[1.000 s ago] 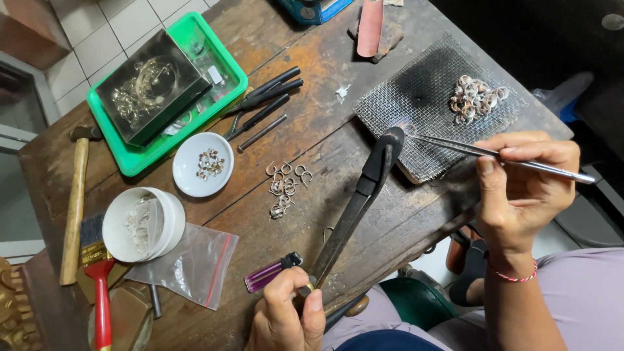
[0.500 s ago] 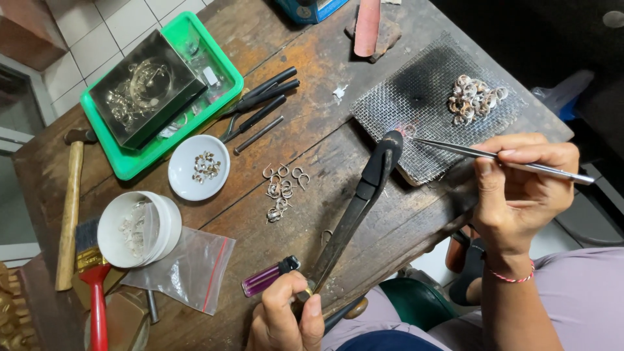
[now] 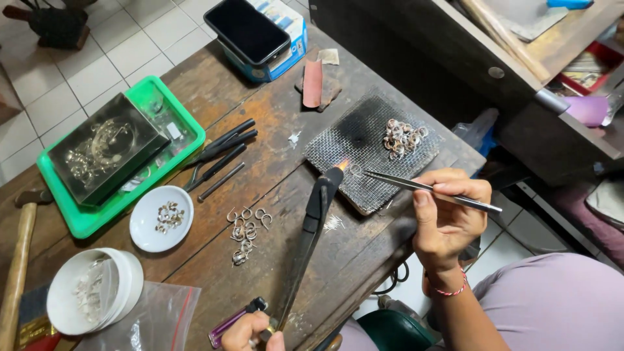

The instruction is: Soldering small metal rings using a torch and tweezers on a workbench to create jewelry

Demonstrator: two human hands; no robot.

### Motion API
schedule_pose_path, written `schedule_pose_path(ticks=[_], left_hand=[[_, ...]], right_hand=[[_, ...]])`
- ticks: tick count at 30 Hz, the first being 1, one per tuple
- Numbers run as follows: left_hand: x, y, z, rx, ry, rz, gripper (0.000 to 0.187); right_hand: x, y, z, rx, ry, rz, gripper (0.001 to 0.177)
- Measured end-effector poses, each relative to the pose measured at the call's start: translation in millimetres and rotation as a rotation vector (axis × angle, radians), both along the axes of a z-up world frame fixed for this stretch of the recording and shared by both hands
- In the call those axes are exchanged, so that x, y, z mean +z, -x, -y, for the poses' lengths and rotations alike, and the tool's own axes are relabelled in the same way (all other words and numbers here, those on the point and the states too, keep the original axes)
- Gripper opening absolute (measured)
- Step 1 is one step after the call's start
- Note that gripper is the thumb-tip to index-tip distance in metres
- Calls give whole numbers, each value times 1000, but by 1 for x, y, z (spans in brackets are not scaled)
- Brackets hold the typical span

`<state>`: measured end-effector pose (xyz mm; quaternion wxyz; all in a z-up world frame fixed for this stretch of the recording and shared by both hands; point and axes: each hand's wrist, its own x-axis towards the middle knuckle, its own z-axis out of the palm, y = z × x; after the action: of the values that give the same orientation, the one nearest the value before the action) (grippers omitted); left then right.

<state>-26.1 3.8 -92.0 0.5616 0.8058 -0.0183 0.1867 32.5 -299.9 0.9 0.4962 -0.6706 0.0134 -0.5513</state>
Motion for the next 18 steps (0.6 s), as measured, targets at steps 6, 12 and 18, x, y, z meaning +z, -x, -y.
schedule_pose_path(ticks=[6, 12, 18], left_hand=[[7, -5, -6, 28, 98, -63, 43], [71, -7, 4, 78, -376, 47, 31], [77, -6, 10, 139, -469, -94, 24]], right_hand=[[-3, -7, 1, -16, -187, 87, 19], [-5, -4, -2, -62, -184, 93, 22], [-5, -4, -2, -132, -127, 58, 22]])
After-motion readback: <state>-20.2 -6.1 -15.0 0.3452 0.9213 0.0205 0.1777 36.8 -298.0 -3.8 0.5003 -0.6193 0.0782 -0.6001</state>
